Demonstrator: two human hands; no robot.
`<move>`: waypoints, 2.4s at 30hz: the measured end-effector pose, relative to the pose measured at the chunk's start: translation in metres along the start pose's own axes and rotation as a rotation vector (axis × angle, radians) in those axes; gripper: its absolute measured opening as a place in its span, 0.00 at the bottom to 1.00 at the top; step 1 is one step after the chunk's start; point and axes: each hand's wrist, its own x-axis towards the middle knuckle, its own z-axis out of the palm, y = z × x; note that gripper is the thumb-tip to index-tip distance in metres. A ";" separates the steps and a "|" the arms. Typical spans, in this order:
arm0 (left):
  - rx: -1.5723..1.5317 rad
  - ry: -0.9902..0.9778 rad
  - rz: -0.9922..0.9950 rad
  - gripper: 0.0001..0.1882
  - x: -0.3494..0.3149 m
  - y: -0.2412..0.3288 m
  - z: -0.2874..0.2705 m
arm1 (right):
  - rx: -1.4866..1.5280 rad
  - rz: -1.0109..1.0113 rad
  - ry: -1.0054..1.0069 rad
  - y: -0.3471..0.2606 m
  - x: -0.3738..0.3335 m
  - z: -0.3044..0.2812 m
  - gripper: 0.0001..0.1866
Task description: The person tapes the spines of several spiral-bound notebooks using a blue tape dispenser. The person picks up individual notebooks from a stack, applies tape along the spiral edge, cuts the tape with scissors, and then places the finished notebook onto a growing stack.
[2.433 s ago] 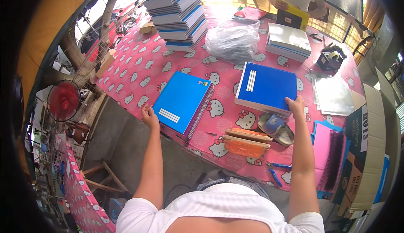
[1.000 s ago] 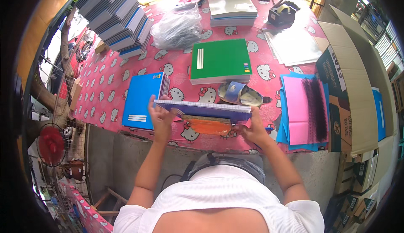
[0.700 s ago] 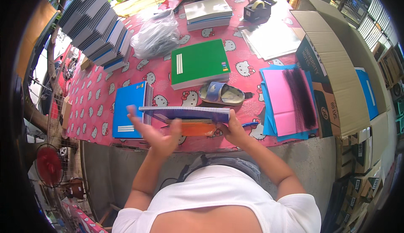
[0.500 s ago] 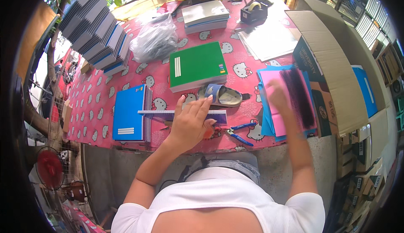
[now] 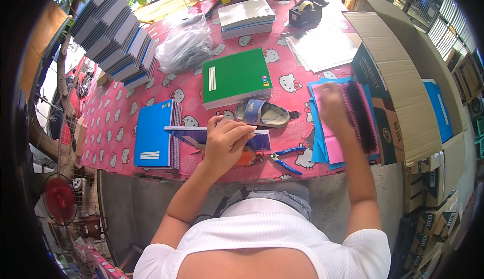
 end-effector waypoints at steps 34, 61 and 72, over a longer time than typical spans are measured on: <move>-0.032 0.032 -0.047 0.09 -0.007 0.002 -0.001 | 0.376 0.114 -0.265 -0.160 0.006 -0.042 0.06; 0.158 0.045 -0.079 0.16 -0.018 0.019 -0.013 | -0.111 0.024 -0.777 -0.068 0.020 0.090 0.28; 0.073 0.039 -0.112 0.14 -0.022 -0.001 -0.008 | 0.970 0.420 -0.593 -0.080 0.013 0.016 0.24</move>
